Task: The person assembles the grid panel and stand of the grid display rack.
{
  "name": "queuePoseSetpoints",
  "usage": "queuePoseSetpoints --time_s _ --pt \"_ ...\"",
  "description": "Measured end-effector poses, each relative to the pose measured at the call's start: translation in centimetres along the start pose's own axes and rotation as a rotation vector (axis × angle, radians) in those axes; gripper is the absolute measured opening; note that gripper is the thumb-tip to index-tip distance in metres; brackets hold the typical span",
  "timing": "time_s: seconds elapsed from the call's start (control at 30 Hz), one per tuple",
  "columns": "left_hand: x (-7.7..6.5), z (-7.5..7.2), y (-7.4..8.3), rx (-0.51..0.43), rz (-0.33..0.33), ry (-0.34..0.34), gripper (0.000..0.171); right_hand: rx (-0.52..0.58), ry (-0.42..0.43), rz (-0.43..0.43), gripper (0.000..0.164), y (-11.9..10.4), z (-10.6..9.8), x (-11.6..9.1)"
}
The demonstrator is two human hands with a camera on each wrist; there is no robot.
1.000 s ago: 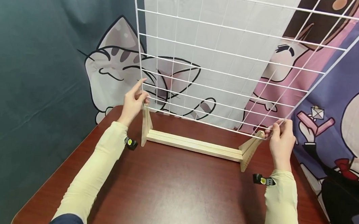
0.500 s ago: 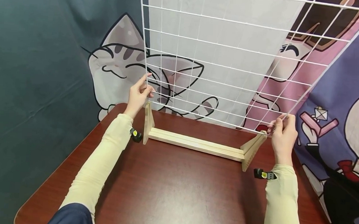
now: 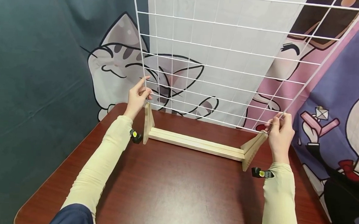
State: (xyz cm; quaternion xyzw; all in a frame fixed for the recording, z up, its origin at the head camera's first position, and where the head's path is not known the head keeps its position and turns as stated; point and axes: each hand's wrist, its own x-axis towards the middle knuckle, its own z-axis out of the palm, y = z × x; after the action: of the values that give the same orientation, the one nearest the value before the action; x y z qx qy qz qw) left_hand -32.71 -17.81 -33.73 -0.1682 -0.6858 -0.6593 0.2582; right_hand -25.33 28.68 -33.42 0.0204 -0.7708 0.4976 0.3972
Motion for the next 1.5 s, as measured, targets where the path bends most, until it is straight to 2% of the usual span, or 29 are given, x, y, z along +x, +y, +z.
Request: queuePoseSetpoints --time_s 0.2,0.37,0.5,0.77,1.03,1.17,1.5 --pt "0.0 0.1 -0.3 -0.023 -0.005 -0.018 0.049 -0.007 0.001 -0.009 0.024 0.3 -0.1 0.2" --pt "-0.3 0.0 -0.5 -0.031 -0.009 -0.017 0.048 -0.001 -0.044 0.009 0.019 0.8 -0.2 0.6" --pt "-0.5 0.2 -0.6 -0.002 -0.021 0.005 0.048 -0.034 -0.089 0.012 0.007 1.1 -0.3 1.2" --pt "-0.8 0.1 -0.4 0.048 0.004 0.021 0.046 -0.058 -0.16 0.035 0.023 1.9 -0.1 1.6" --pt "-1.1 0.9 -1.0 0.086 -0.067 0.028 0.041 -0.122 -0.124 0.015 0.022 3.0 -0.3 1.4" --pt "-1.4 1.0 -1.4 0.085 -0.096 0.036 0.041 -0.138 -0.132 0.021 0.015 3.4 -0.3 1.4" --pt "-1.5 1.0 -1.4 0.126 -0.073 0.02 0.041 -0.123 -0.143 0.029 0.015 3.9 -0.3 1.4"
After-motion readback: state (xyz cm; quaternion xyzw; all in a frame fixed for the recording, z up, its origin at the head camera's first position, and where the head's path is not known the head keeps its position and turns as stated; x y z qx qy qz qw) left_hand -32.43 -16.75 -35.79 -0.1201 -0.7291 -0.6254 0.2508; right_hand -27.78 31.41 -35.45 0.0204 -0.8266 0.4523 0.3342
